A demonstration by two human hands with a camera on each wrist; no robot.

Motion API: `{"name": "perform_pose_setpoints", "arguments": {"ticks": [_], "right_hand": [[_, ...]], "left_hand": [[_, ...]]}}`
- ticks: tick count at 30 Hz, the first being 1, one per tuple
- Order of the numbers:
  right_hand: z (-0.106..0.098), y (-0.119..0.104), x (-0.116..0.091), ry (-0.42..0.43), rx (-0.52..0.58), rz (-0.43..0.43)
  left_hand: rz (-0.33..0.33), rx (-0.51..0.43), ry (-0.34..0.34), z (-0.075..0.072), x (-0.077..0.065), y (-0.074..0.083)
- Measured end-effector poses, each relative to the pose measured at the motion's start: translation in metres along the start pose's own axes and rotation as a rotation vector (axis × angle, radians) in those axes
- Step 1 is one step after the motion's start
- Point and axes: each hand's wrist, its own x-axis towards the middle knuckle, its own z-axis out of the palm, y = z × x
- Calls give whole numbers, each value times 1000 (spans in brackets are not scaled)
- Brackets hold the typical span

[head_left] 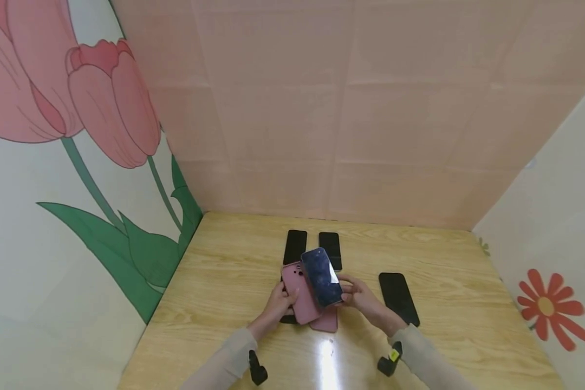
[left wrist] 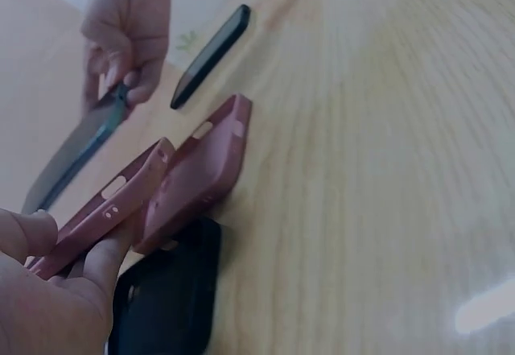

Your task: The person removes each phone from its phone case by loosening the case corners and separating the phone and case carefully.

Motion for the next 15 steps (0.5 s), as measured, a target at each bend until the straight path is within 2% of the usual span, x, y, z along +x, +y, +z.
{"name": "perform_pose_setpoints", "arguments": {"ticks": [4, 8, 12, 15], "right_hand": [[-11, -2, 3, 60, 7, -35], [-18, -6, 6, 172, -19, -53], [-25, -9, 10, 340, -61, 12], [-34, -11, 11, 414, -79, 74]], "left_hand": [[-32, -9, -5, -3, -3, -3], [-44, 2, 4, -2, -3, -6], [-47, 19, 14, 0, -2, -7], [-35, 23, 9, 1, -1, -6]]}}
